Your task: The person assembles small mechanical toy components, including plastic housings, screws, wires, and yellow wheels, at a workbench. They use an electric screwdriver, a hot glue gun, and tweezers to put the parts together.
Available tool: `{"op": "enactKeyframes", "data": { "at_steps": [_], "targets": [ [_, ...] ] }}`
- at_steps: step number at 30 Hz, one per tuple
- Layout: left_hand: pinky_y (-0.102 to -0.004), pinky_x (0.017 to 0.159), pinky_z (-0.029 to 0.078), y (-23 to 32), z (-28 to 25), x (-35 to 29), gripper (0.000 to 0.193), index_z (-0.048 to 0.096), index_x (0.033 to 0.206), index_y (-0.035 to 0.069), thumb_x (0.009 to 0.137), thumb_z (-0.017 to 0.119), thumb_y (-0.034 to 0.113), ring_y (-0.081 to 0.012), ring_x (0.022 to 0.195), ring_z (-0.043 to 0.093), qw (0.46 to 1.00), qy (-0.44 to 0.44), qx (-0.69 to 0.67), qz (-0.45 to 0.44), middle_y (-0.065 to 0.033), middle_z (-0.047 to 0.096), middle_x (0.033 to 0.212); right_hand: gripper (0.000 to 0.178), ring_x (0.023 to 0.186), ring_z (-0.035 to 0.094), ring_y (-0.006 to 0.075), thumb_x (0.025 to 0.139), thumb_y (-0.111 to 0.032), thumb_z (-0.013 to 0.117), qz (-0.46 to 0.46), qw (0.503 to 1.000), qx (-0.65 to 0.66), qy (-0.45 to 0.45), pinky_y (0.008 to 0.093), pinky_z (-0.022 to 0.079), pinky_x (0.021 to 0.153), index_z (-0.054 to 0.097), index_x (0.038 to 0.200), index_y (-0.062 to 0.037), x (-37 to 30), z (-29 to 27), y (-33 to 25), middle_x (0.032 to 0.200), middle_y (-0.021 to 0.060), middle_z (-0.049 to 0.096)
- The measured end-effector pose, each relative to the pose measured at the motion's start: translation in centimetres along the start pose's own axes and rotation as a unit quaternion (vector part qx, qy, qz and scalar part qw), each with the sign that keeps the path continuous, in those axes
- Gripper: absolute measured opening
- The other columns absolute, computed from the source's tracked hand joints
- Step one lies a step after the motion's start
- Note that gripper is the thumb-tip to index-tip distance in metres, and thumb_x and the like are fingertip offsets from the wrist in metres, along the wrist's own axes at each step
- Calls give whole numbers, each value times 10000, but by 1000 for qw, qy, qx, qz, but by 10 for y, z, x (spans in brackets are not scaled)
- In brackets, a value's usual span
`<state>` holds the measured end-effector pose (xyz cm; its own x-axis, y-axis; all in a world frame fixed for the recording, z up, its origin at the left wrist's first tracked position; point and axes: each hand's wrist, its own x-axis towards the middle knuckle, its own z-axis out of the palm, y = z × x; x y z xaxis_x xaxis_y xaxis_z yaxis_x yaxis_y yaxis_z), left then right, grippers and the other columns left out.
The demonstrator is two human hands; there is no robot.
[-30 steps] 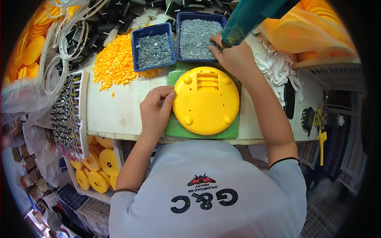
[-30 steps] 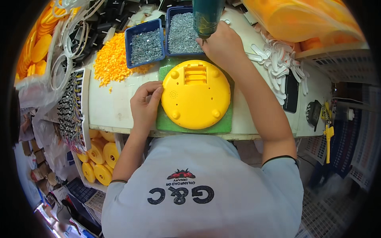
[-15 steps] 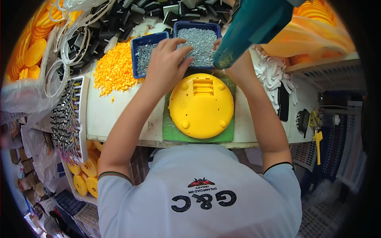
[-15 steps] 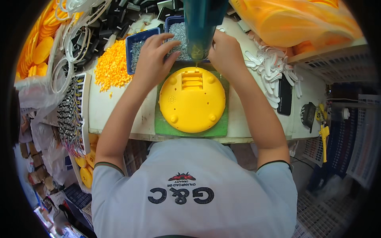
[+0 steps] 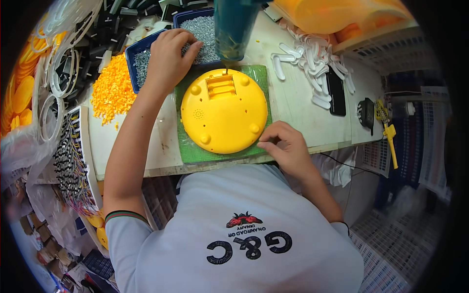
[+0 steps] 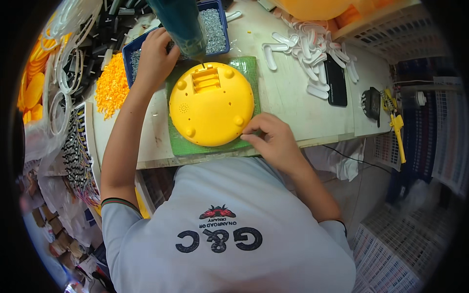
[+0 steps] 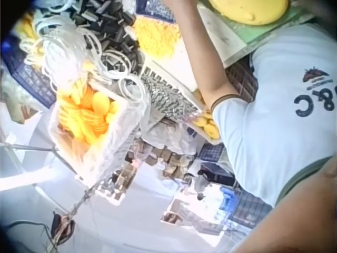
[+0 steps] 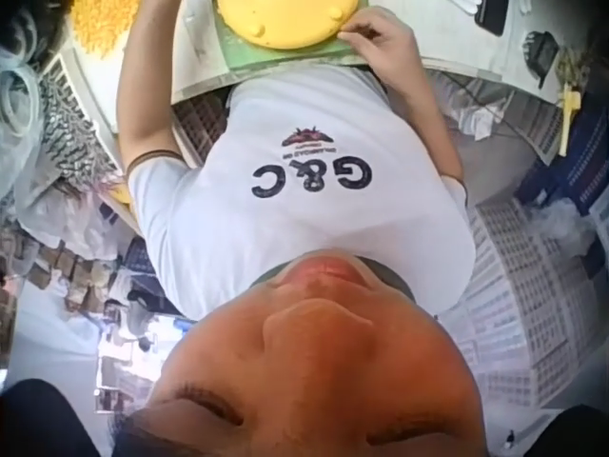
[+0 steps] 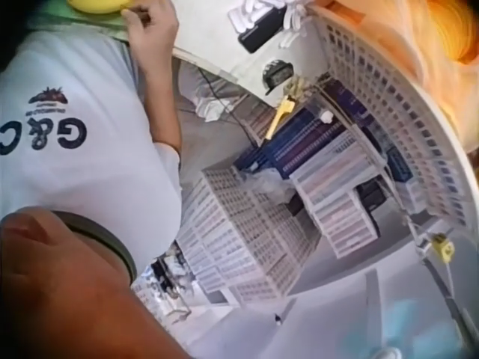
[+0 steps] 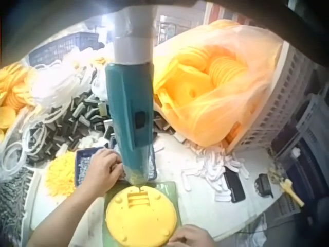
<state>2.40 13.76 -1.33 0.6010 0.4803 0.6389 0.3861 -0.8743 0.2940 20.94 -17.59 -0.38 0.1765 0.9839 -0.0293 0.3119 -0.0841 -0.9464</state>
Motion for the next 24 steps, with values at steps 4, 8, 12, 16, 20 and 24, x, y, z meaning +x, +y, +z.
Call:
{"op": "enactKeyframes", "data": {
  "at_steps": [4,8,12,16,20,24],
  "targets": [
    [-421,867,526,17,-11,-6,151,744,967,59,923,756,203,-307,998,675,999,-17,2,-43,-91,732,995,102,822,629,171,857,-25,793,29,1000,-1,-6,274,485,679,734,941,-34,-3,9,0,947,63,643],
    [-372,825,545,34,-24,-28,120,738,1005,35,918,763,114,-265,926,701,984,-34,-115,-133,-102,742,995,133,792,598,136,843,8,801,19,1000,-8,-10,260,469,678,724,946,-25,1,10,4,956,47,618],
    [-328,821,552,71,-49,-57,86,715,999,-2,922,746,19,-205,916,713,952,-20,-207,-226,-95,738,962,168,770,593,158,830,-51,832,36,999,-26,-17,281,482,694,708,941,-27,3,10,2,919,53,615],
    [-337,848,561,97,-77,-95,111,716,996,2,892,746,-21,-238,940,725,953,-57,-205,-214,-109,745,984,207,757,567,120,836,-74,851,64,997,-38,-1,271,475,704,693,963,-37,13,-3,-12,872,22,603],
    [-359,848,569,123,-89,-126,203,729,988,33,814,769,-64,-284,942,729,950,-77,-224,-203,-103,755,968,199,793,572,73,907,-166,826,-32,998,-13,44,254,477,734,700,1020,-63,51,-31,-27,883,-27,658],
    [-389,837,562,134,-88,-142,236,729,970,73,778,807,-38,-292,908,719,960,-84,-220,-153,-84,752,929,353,1102,636,164,1068,-207,640,-197,978,-36,57,308,486,997,612,1359,-8,117,-43,-67,1191,61,670]
  ]
}}
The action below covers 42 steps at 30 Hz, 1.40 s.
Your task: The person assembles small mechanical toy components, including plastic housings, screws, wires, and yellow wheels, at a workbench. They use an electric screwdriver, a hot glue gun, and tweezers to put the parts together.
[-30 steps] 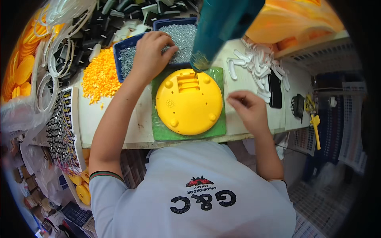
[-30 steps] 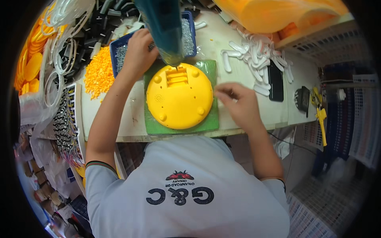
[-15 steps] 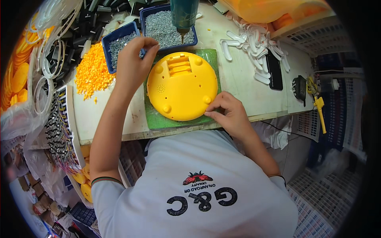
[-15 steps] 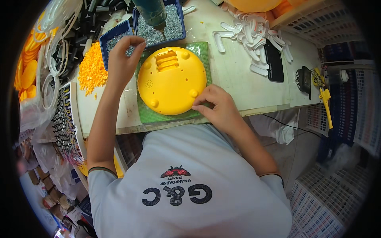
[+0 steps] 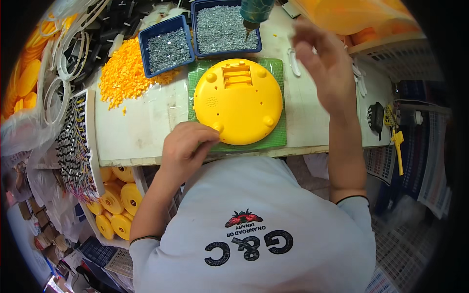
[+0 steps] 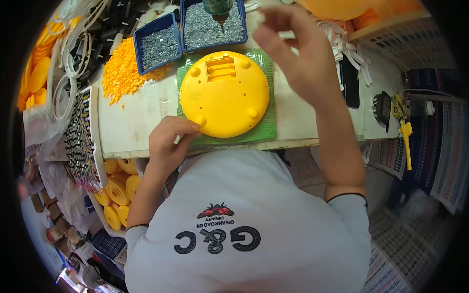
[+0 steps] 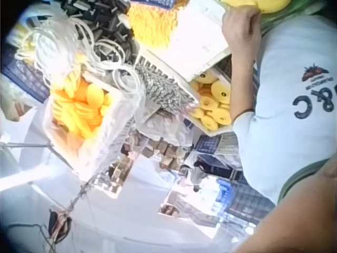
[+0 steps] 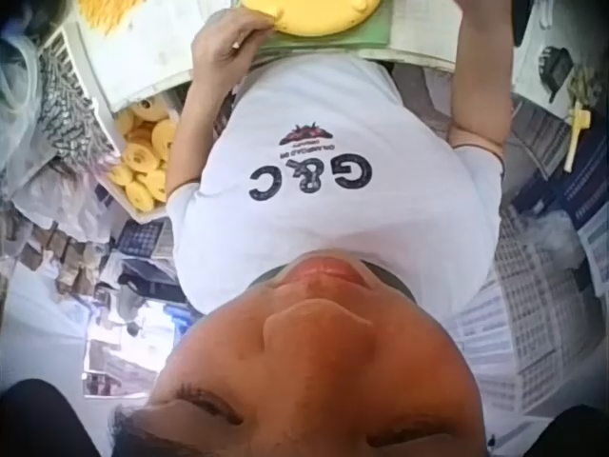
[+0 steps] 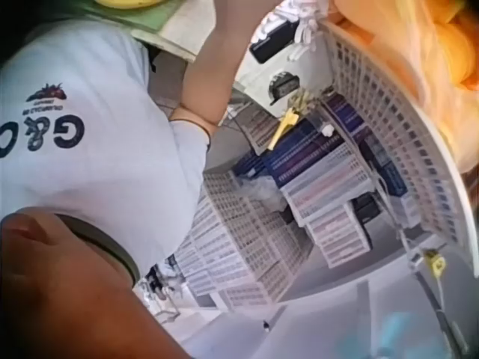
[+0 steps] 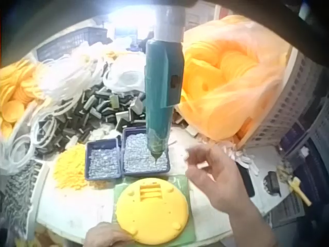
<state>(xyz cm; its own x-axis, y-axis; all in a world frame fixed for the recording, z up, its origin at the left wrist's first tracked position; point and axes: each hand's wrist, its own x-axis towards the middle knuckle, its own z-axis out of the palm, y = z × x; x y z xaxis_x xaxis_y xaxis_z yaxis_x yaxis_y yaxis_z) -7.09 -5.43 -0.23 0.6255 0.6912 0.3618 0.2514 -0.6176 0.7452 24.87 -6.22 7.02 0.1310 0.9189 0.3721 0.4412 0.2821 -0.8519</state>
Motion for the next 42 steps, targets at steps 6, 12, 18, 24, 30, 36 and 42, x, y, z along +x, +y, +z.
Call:
{"op": "enactKeyframes", "data": {
  "at_steps": [6,12,18,24,30,36,42],
  "targets": [
    [-468,1017,484,-10,22,-7,219,737,886,104,721,874,58,-344,1201,592,998,5,38,43,-74,684,1225,728,1019,725,276,1109,-630,329,-229,808,509,-187,419,562,960,492,1464,-15,100,35,16,1257,194,684],
    [-456,1021,477,-13,19,-9,220,736,873,112,716,882,65,-327,1201,596,999,8,35,30,-62,692,1208,771,1251,635,319,1091,-664,341,165,936,310,16,484,454,1128,453,1514,-29,51,51,-97,1373,184,650],
    [-461,1018,473,-11,3,6,299,713,1023,89,764,862,111,-338,1195,605,998,-42,21,39,-91,692,1211,942,1026,670,281,1025,-771,279,53,864,492,-95,409,514,949,510,1411,57,12,36,-26,1166,213,691],
    [-474,1030,484,-32,6,59,364,661,1171,21,877,797,187,-394,1177,622,994,64,92,7,-183,677,1249,1026,747,678,283,976,-800,244,-49,881,470,30,380,560,737,572,1251,132,-17,46,16,1052,206,683],
    [-441,978,524,-40,42,99,657,622,1295,-19,887,775,472,-349,1125,639,981,13,192,-29,-172,675,1190,1058,709,587,237,885,-906,247,-1,890,452,65,379,480,775,611,1221,29,-18,63,29,771,134,625],
    [-430,966,528,-46,43,98,697,617,1309,-8,851,798,485,-339,1098,635,984,4,177,-35,-162,669,1187,1014,692,620,246,888,-852,285,-6,906,423,20,359,523,684,608,1138,76,-27,80,38,875,153,635],
    [-437,963,527,-43,42,96,683,618,1312,5,847,806,468,-333,1101,634,983,-6,177,-46,-163,669,1174,997,725,643,235,874,-821,310,-16,907,421,-14,338,519,688,601,1132,97,-24,75,43,918,147,638]
  ]
}}
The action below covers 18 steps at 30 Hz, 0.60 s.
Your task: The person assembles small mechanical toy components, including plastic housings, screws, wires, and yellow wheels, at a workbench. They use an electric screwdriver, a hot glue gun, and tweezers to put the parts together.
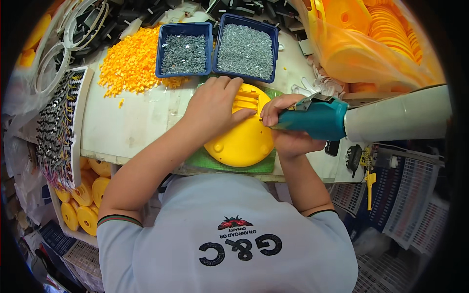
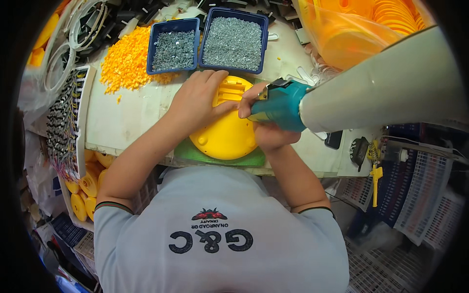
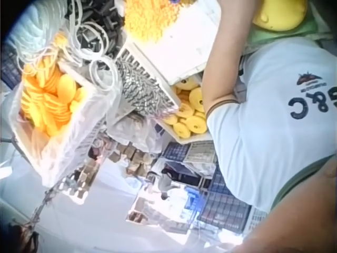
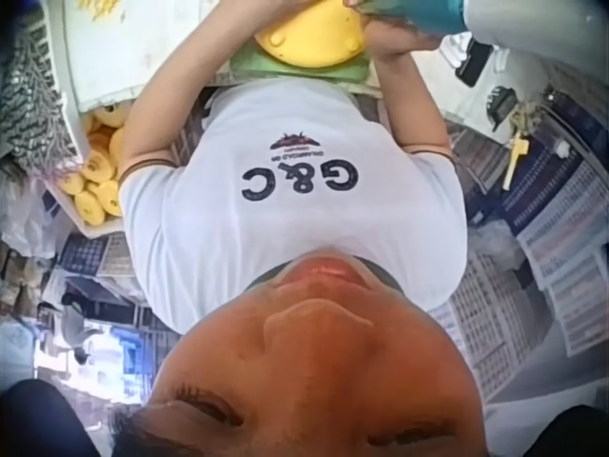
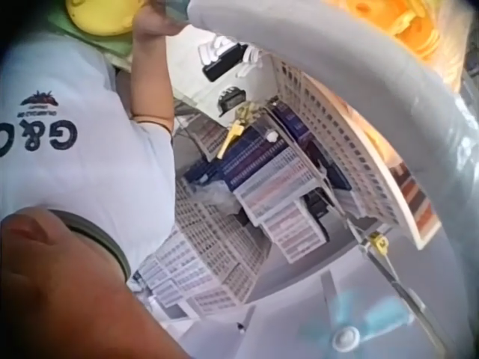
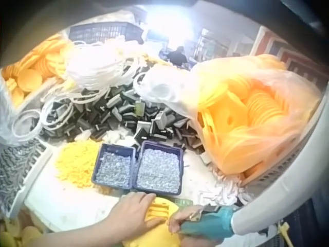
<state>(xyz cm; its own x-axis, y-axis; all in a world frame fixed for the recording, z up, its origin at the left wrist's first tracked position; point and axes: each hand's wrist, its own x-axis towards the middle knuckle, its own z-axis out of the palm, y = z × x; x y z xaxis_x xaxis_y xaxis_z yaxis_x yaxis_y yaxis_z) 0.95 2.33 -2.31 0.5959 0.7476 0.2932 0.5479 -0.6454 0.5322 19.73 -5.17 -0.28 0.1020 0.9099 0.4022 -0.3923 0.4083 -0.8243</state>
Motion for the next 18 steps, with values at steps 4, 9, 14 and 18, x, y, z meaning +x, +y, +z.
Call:
{"op": "enactKeyframes", "data": {
  "at_steps": [4,9,14,18],
  "targets": [
    [-440,999,514,0,-4,-2,606,611,1328,2,890,791,379,-362,1148,631,999,8,-24,-27,-178,668,1249,970,764,654,240,916,-771,286,-22,1000,5,-6,332,527,746,593,1181,110,11,14,-21,860,168,651],
    [-436,967,526,-11,5,-7,310,631,1256,4,1000,645,178,-363,1121,661,972,110,-195,-68,-184,694,1183,906,802,660,246,944,-711,338,-17,997,53,-53,329,528,793,587,1239,109,13,50,-34,891,178,678],
    [-442,959,532,-12,9,-5,288,631,1250,19,987,633,135,-360,1110,669,968,121,-206,-82,-173,696,1175,717,824,640,269,959,-603,455,113,988,49,-91,393,515,800,627,1213,45,5,71,-16,870,155,662],
    [-448,968,528,-11,8,-5,318,623,1270,41,960,649,110,-362,1124,653,969,121,-201,-81,-155,683,1172,719,780,621,297,923,-642,514,161,980,-22,-111,434,507,776,649,1165,21,-3,74,-5,840,168,657]
  ]
}}
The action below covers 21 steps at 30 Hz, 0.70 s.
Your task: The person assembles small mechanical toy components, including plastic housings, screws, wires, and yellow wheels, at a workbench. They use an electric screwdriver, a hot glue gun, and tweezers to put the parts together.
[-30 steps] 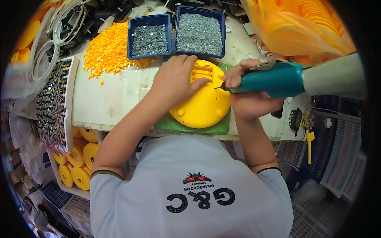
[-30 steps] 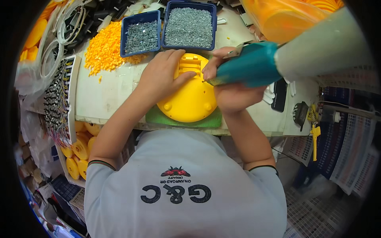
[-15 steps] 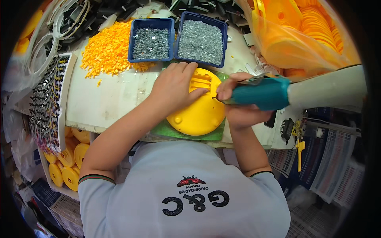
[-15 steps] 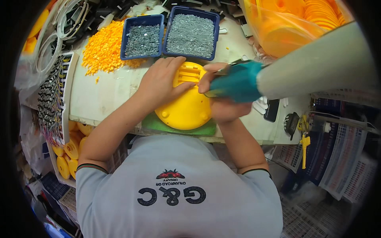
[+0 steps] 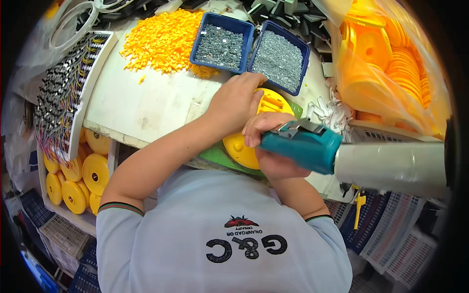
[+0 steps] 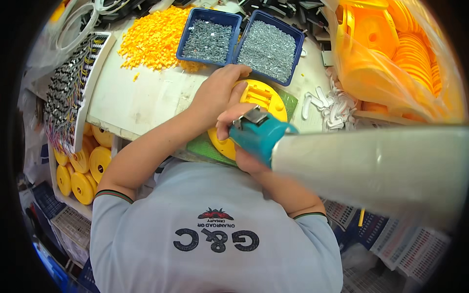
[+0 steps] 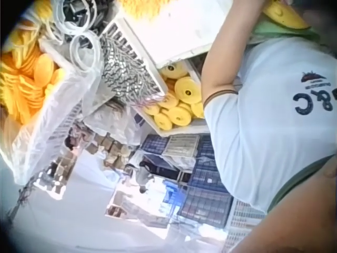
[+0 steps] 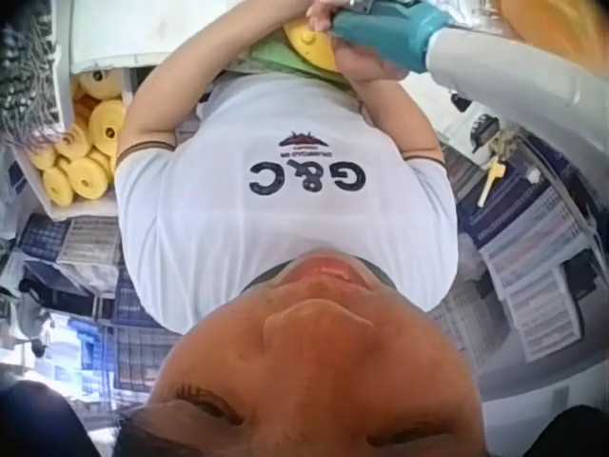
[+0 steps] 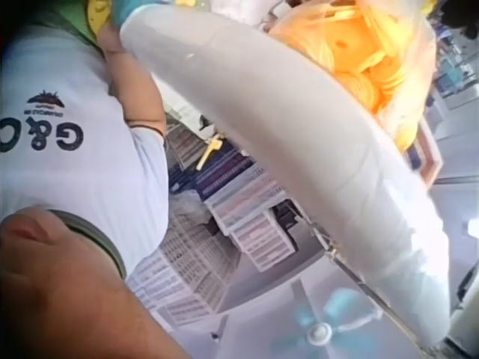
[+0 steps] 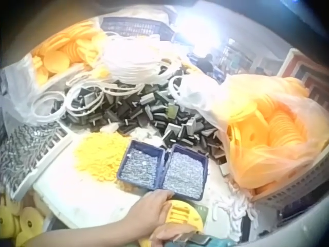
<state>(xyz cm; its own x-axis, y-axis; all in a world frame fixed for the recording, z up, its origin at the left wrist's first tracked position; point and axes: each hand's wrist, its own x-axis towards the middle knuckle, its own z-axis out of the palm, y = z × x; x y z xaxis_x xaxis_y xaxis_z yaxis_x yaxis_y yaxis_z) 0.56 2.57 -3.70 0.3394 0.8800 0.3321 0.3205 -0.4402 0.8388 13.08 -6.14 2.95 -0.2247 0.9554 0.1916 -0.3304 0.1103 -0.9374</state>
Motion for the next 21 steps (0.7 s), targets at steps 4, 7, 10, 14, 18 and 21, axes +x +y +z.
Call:
{"op": "enactKeyframes", "data": {
  "at_steps": [4,7,10,14,18,21],
  "targets": [
    [-452,969,523,0,1,0,327,621,1273,49,954,665,108,-360,1131,645,1000,2,7,-2,-145,677,1168,813,776,622,279,863,-752,570,-17,1000,-1,-24,427,503,776,653,1148,5,2,-2,5,849,158,667],
    [-452,965,524,1,1,0,331,619,1275,57,952,669,108,-355,1131,645,1000,1,16,-4,-145,674,1164,842,770,622,274,859,-764,573,1,999,-7,-31,424,502,781,643,1186,8,2,-4,4,857,155,671],
    [-464,996,508,-1,-1,-2,350,616,1281,45,948,681,134,-371,1155,630,1000,6,-13,-21,-161,670,1189,896,774,623,265,868,-779,555,1,1000,18,-18,420,501,788,605,1280,15,2,-4,-4,868,148,674],
    [-489,1039,477,-1,-28,-31,493,598,1309,15,898,760,233,-398,1191,602,998,32,46,4,-186,662,1239,1062,846,631,247,904,-870,415,-145,986,79,-25,399,498,830,544,1400,61,30,-11,-31,919,158,661],
    [-473,1021,485,5,-35,-57,549,595,1317,24,858,804,238,-369,1163,624,996,-2,67,-62,-169,674,1229,1060,834,630,273,915,-853,369,-177,978,100,-45,398,505,808,540,1361,94,64,-20,-15,897,175,660],
    [-460,988,490,4,-24,-61,599,584,1336,31,824,833,217,-344,1122,648,994,51,33,-91,-144,690,1211,979,845,643,281,934,-772,393,-141,979,132,-68,392,518,832,544,1331,111,72,-15,-1,908,189,667]
  ]
}}
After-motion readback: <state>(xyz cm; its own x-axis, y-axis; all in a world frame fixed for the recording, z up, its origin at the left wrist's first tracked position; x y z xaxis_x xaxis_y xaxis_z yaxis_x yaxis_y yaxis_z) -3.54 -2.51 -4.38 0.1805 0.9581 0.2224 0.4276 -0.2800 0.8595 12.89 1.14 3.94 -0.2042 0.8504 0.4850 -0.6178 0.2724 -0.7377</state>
